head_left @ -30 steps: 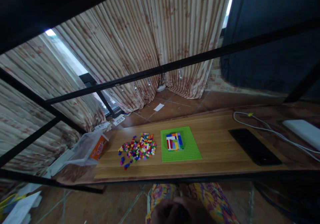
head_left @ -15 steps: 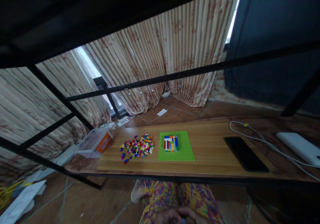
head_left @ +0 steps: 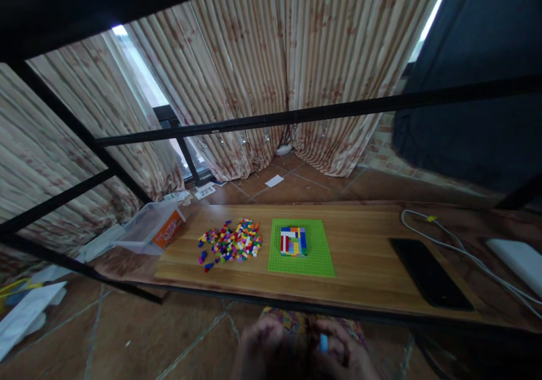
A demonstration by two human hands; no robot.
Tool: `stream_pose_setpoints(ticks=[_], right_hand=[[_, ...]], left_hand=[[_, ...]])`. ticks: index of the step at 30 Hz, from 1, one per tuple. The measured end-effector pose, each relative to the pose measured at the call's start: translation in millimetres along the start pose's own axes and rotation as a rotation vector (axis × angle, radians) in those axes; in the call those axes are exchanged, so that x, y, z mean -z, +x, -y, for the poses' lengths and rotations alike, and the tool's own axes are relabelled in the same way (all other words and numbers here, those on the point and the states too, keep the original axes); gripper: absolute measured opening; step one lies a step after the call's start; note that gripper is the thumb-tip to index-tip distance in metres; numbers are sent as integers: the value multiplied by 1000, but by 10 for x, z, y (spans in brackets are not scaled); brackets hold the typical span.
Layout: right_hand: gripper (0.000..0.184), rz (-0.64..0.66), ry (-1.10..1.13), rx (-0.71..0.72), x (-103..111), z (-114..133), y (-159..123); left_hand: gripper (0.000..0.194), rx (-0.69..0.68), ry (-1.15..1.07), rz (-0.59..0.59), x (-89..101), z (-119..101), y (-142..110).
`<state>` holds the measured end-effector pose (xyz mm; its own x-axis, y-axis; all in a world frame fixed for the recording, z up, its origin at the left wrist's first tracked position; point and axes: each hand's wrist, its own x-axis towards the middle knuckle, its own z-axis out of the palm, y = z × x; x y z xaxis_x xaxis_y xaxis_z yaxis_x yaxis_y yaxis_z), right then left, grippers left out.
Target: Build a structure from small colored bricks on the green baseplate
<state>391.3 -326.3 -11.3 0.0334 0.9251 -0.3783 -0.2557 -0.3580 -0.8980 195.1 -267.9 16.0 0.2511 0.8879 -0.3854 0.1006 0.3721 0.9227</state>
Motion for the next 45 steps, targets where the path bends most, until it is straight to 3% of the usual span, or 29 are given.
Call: stream_pose_setpoints(ticks=[6, 10, 14, 17, 21, 29, 38, 45], right_hand=[[51, -219, -138, 129, 212, 453, 354], [49, -279, -385, 235, 200, 756, 647], [53, -306, -482, 327, 170, 945, 943], [50, -316, -548, 370, 178, 1026, 1112], [33, -304, -630, 394, 214, 1086, 1232], [24, -324, -876, 539, 135, 1214, 1330], [16, -377, -751, 692, -41, 1153, 1544], [15, -373, -675, 688, -71, 977, 1703]], left_hand=[[40, -236, 222, -361, 613, -677, 572], [34, -281, 508, -550, 1010, -777, 780], [30, -392, 751, -623, 1201, -729, 920], [27, -463, 867, -645, 1233, -662, 1035], [25, -519, 966, -653, 1230, -560, 1163], [25, -544, 979, -630, 1236, -495, 1295], [28, -567, 988, -626, 1226, -491, 1340], [25, -638, 988, -662, 1097, -594, 1277]])
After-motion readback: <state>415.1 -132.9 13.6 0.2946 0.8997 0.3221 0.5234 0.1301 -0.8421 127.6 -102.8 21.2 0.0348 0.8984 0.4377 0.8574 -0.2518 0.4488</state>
